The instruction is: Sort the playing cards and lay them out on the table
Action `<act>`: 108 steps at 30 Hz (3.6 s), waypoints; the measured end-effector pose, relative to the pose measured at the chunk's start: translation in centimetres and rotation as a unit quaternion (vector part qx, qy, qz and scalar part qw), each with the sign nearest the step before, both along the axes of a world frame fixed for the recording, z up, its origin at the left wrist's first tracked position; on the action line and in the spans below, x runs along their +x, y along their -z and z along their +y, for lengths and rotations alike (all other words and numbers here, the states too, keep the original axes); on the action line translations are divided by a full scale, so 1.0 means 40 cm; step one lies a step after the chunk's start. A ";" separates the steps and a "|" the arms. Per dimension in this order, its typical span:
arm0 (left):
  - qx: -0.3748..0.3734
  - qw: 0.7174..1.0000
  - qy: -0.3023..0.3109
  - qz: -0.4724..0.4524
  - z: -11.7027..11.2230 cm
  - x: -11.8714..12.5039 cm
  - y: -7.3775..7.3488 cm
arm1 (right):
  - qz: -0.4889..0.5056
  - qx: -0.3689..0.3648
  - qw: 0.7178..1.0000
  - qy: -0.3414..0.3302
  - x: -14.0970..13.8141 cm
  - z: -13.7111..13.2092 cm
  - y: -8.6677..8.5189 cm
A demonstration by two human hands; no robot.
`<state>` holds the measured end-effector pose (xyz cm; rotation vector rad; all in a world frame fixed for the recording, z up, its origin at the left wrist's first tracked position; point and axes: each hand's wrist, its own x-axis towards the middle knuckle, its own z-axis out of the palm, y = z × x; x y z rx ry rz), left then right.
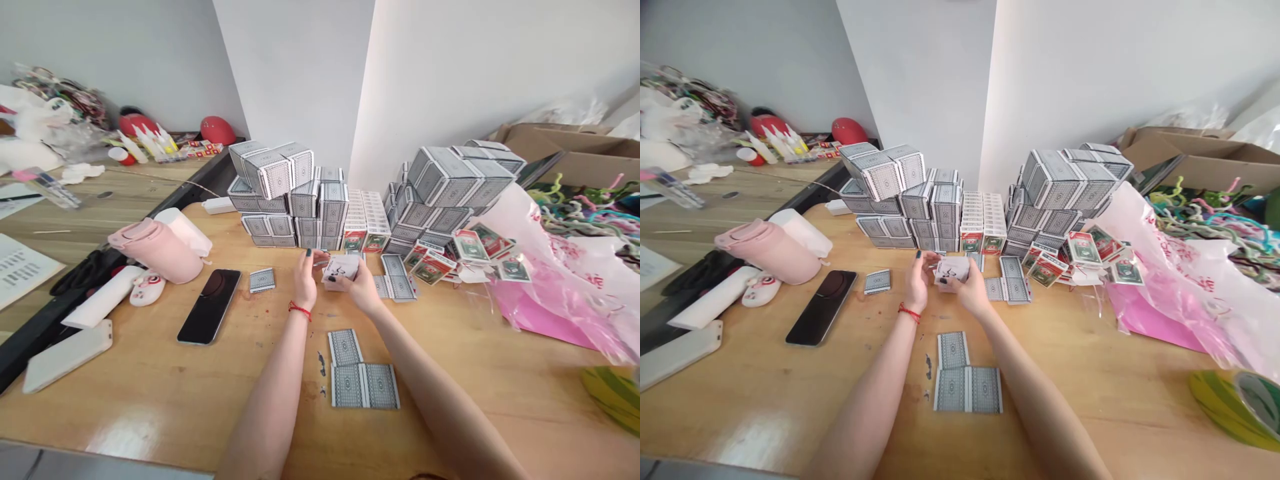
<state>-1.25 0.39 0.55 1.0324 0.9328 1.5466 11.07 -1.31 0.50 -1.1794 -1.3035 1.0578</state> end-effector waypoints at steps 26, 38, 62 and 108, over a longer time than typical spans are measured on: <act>-0.012 0.983 -0.032 0.182 -0.055 0.084 0.002 | -0.083 0.025 0.996 -0.004 -0.017 -0.045 0.046; 0.006 0.956 -0.055 0.290 -0.029 0.048 0.021 | -0.205 0.022 0.975 0.082 -0.011 -0.029 0.052; 0.097 0.903 -0.067 0.413 -0.010 0.058 0.054 | -0.209 0.089 0.963 0.146 0.007 -0.062 0.041; -0.055 0.975 -0.085 0.200 0.009 0.010 0.030 | -0.346 0.006 0.920 0.181 0.240 -0.079 0.082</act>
